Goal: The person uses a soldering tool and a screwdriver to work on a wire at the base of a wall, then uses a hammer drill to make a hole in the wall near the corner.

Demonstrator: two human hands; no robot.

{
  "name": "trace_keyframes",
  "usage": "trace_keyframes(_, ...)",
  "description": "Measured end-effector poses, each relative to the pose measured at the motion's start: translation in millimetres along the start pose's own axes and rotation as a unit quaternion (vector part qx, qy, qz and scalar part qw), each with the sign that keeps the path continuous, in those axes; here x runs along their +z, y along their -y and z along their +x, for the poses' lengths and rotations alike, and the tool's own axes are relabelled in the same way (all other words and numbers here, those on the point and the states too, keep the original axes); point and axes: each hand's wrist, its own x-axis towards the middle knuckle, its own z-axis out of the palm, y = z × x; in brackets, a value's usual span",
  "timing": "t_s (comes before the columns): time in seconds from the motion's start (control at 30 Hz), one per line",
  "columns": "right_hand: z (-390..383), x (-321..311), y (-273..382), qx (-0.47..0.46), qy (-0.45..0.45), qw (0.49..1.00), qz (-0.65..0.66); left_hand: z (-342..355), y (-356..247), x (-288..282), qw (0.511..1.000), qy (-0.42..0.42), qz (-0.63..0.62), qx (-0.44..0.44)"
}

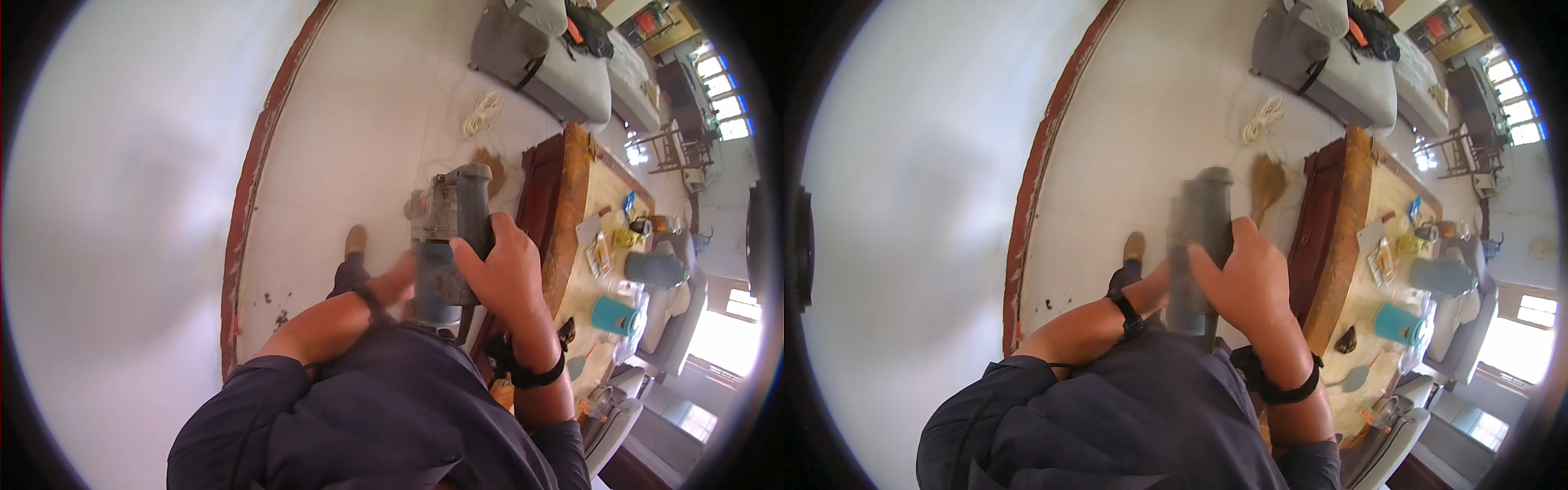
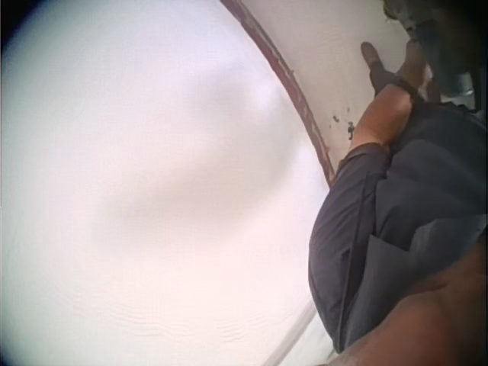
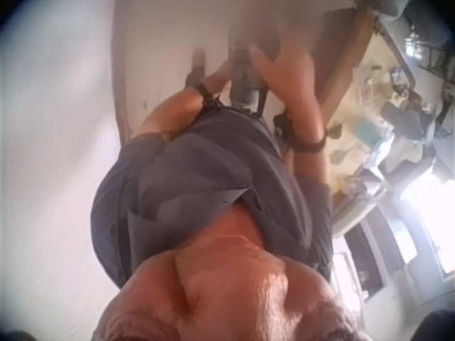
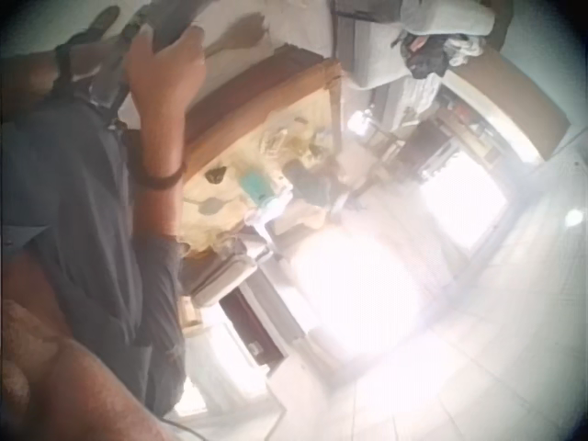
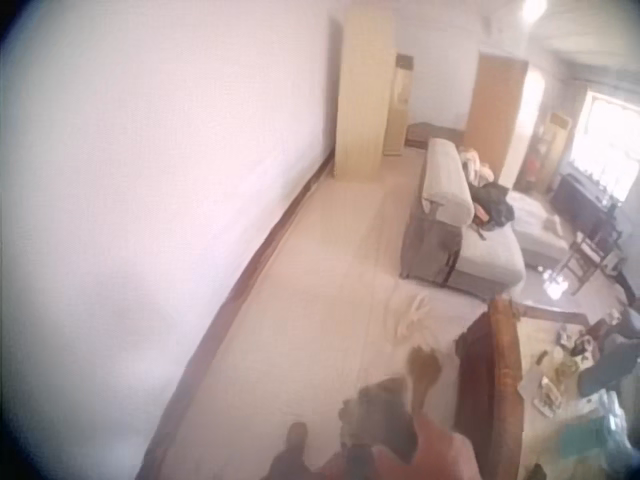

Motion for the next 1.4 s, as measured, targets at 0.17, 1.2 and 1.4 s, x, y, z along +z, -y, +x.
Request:
trace_keyframes(0.17,69.6,-20.4,25.3,0.005,-0.030,0.999,-0.022,21.5,-139.7,22.8,0.952,-0.256,0.131,-0.104)
trace_keyframes(1.2,497.6,-81.3,-89.1,0.115,-0.084,0.778,0.612,306.9,-496.6,100.3,0.869,-0.129,0.475,0.042)
trace_keyframes(1.4,627.8,-79.6,-35.2,0.130,-0.077,0.842,0.518,370.3,-576.3,36.6,0.916,-0.148,0.373,0.007)
